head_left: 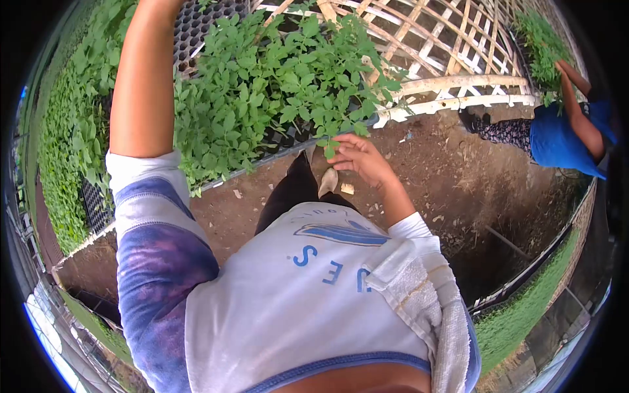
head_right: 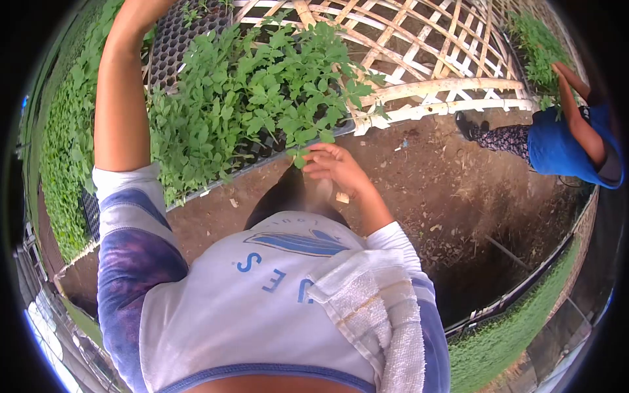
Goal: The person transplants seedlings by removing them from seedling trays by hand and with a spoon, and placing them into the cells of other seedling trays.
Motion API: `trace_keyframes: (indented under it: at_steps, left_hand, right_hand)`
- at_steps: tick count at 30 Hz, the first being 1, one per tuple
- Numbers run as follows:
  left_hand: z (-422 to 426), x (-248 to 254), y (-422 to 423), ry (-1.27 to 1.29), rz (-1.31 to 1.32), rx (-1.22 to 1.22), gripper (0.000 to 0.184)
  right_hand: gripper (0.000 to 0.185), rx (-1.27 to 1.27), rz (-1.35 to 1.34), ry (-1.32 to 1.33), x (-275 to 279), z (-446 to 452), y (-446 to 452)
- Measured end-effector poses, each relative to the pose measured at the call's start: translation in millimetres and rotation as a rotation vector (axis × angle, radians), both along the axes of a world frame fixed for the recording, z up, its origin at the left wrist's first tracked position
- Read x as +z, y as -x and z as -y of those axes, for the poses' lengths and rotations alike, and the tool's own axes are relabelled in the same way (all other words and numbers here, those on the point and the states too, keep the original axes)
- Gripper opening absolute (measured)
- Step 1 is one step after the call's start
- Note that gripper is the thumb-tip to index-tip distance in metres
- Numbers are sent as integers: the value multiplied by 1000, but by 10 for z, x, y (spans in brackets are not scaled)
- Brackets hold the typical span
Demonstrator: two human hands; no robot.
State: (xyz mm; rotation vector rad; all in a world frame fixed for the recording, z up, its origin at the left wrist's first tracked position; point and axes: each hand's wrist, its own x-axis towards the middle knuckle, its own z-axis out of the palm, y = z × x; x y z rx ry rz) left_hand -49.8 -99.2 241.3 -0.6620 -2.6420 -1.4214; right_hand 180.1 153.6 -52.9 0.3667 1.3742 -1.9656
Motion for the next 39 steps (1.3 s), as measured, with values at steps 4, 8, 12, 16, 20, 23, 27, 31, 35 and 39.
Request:
trace_keyframes:
  at_steps: [4,8,12,16,20,23,27,31,35,39]
  left_hand:
    - [449,-172,-1162,-77,-10,96,30]
    - [611,-752,-2274,-201,484,70,24]
    - [510,-1574,-2972,-196,793,77,24]
    - [251,-1924,-3354,-131,805,70,23]
    - [202,-2137,-3562,-33,771,17,23]
    - [331,-2141,-3695,-39,735,34,25]
    - [641,-2030,-3762,11,825,122,28]
    - [1364,-1597,-3667,-321,831,139,27]
    - [1938,-1093,-3080,-421,538,359,21]
    - [2411,-985,-1926,-262,220,428,19]
  right_hand:
    - [26,-231,114,282,-108,267,-58]
    - [24,-146,127,64,-51,341,-140]
    - [20,106,-436,-277,229,727,-247]
    - [44,155,-872,-724,6,1119,135]
    - [45,199,-605,-587,203,1178,231]
    - [47,208,-651,-572,233,991,64]
    - [47,149,-809,-268,74,852,-192]
    - [49,90,-763,-260,-69,960,-191]
    - [62,-56,-648,-262,152,1229,-103]
    - [54,-72,-549,-410,194,1352,-10]
